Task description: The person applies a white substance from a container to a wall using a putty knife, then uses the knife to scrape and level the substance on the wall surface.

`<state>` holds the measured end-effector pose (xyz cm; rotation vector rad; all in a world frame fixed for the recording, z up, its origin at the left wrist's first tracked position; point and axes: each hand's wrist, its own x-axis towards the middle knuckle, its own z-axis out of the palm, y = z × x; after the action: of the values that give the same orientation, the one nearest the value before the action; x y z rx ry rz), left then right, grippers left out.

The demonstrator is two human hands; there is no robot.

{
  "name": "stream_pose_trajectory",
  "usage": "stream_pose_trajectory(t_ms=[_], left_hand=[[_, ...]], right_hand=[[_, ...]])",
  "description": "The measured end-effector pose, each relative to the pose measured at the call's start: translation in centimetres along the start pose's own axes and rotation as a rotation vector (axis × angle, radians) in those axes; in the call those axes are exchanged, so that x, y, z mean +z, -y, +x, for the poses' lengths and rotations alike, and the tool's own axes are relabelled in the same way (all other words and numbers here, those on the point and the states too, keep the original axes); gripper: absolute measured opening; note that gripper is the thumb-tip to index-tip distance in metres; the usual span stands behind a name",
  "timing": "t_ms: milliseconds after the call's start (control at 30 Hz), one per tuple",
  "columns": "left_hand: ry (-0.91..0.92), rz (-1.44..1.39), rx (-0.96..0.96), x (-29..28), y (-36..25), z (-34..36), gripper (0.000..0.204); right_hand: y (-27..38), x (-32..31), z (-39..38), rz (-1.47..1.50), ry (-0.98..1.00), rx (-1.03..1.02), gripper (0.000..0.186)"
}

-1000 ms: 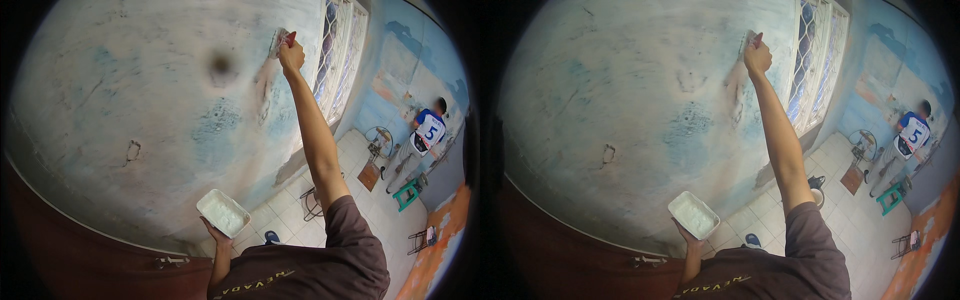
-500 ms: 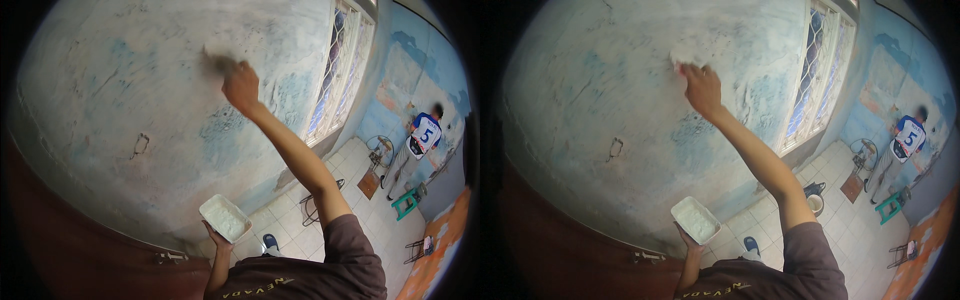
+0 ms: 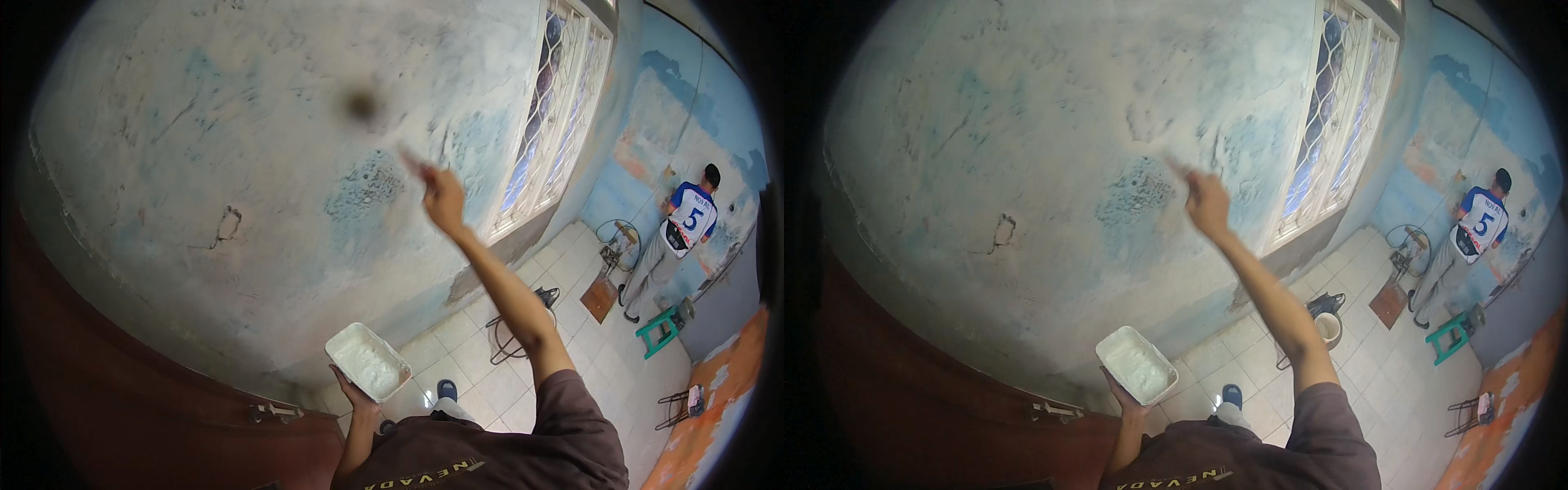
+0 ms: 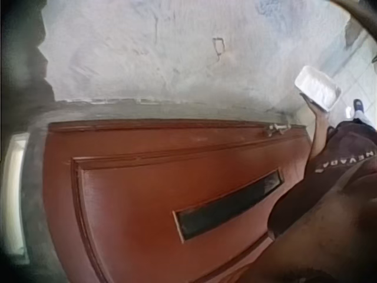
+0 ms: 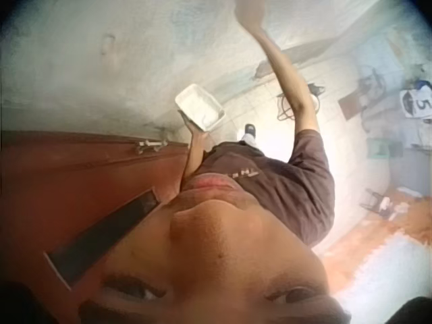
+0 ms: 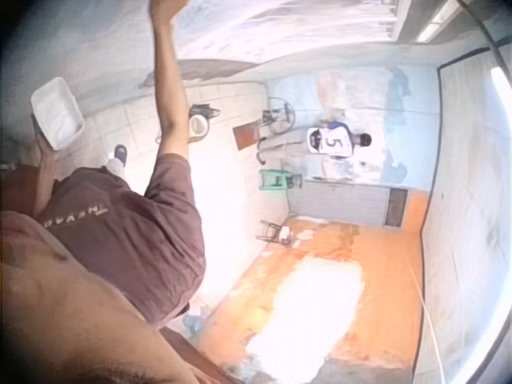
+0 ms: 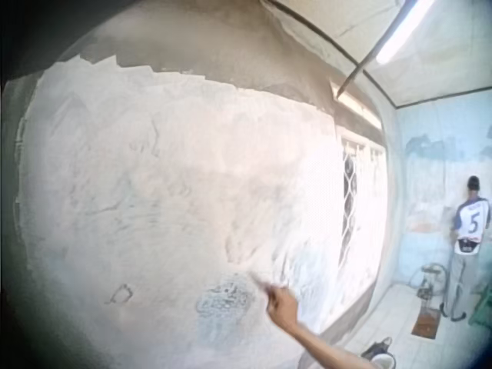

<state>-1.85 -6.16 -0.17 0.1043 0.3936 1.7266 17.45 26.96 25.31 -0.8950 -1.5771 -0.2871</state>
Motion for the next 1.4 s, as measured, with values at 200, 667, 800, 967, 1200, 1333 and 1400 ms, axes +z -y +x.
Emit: stream_pose_trajectory(t_ms=[200, 667, 800, 967, 1200, 1333, 1400], left_hand=[[-0.072, 0.055, 0.051, 1.7, 1.6, 1.0, 0.086], [-0.036, -0.008, 0.097, 1.3, 3.1, 2.7, 0.085], [-0.056, 0.027, 0.132, 2.4, 3.0, 1.8, 0.083], [-0.123, 0.075, 0.12, 4.8, 1.8, 0.3, 0.085], [-0.023, 0.025, -0.01, 0.5, 0.7, 0.6, 0.085], [-0.037, 0.059, 0.01, -0.3, -0.1, 0.4, 0.089], [-0.032, 0.051, -0.014, -0.4, -0.2, 0.2, 0.089]], right_hand=[[-6.1, -5.6, 17.1, -0.044, -0.077, 0.426, 0.029], [7.2, 1.7, 15.8, 0.008, -0.202, 0.07, 0.034], [8.2, 3.1, 11.5, -0.067, -0.035, -0.289, 0.061], [7.6, 4.7, 1.5, -0.098, 0.103, -0.475, 0.059], [4.8, 4.5, -9.0, 0.067, 0.383, -0.371, 0.049], [-1.3, 3.1, -4.3, 0.122, -0.051, 0.036, 0.038], [-5.2, 1.3, 1.4, 0.017, -0.182, 0.249, 0.034]])
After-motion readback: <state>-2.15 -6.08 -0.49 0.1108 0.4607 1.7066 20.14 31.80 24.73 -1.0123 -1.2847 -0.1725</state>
